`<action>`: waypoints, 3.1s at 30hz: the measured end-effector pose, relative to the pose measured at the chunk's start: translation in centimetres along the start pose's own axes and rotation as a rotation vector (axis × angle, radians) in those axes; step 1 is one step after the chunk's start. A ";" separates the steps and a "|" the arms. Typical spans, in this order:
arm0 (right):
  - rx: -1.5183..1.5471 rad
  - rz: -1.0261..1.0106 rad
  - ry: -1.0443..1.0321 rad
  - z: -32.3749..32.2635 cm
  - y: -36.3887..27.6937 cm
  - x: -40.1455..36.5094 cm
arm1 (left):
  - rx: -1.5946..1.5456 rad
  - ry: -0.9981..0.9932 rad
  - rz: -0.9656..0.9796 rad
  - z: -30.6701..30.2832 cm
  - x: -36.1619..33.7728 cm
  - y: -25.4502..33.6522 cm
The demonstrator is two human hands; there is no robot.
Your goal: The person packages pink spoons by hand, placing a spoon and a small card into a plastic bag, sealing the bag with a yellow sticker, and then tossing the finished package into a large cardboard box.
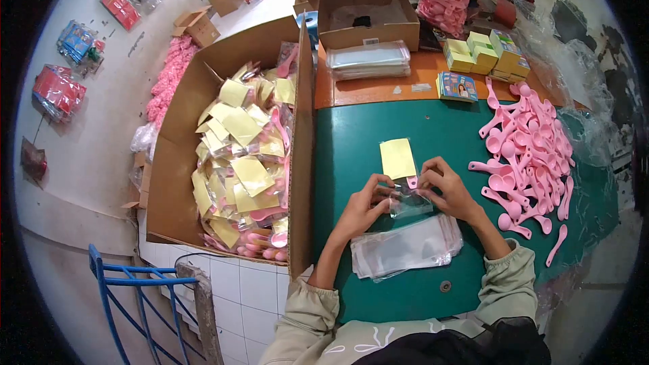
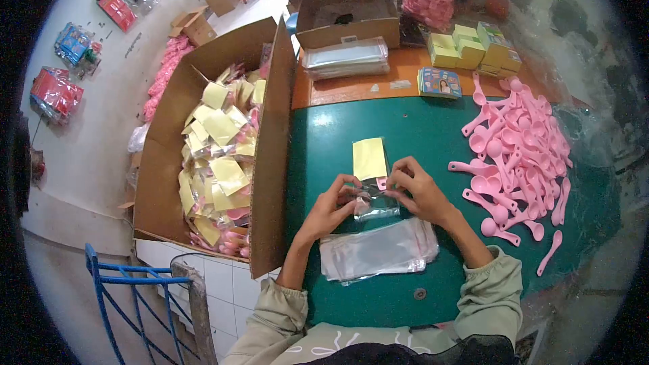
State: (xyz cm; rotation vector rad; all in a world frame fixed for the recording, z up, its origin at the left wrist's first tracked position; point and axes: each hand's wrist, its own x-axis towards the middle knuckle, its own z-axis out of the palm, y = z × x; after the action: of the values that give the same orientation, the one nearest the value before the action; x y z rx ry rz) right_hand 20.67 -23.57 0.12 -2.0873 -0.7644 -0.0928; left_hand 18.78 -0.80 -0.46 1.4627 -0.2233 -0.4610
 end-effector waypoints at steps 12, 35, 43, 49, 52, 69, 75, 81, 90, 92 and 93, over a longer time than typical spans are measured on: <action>0.748 0.534 0.102 1.6 1.4 -0.5 | 0.388 0.198 0.006 0.7 0.5 -0.2; 0.494 0.555 0.208 2.5 0.6 -0.1 | 0.311 0.312 0.057 1.6 0.9 -1.0; -0.468 0.179 0.070 -8.0 2.4 -1.6 | 1.283 0.695 0.620 0.9 3.9 0.7; -0.374 0.440 -0.297 -12.0 4.0 -4.6 | 0.877 -0.160 0.236 5.3 0.0 1.3; -0.536 0.461 -0.419 -13.3 3.6 -4.9 | 0.775 -0.201 0.250 5.1 0.7 0.1; -0.155 0.307 -0.195 -7.8 -4.1 -0.6 | 0.317 -0.153 0.133 3.2 1.3 0.7; -0.095 0.311 0.093 -8.2 -5.4 0.0 | -0.082 -0.142 -0.110 2.6 1.5 1.2; 0.089 0.293 0.425 -6.3 -6.1 0.1 | -0.153 -0.078 -0.133 2.6 1.6 1.1; 0.117 0.269 0.512 -5.3 -6.3 0.0 | -0.148 -0.061 -0.098 3.1 1.8 0.9; 0.125 0.268 0.531 -5.4 -6.4 0.0 | -0.127 -0.059 -0.087 3.1 1.8 0.9; 0.128 0.267 0.541 -5.4 -6.4 0.0 | -0.114 -0.057 -0.087 3.1 1.8 1.1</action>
State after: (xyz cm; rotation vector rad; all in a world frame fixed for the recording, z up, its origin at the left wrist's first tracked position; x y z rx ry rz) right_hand 18.23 -25.08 8.02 -1.8942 -0.1594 -0.4288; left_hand 19.29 -4.28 0.75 1.3526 -0.1765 -0.5778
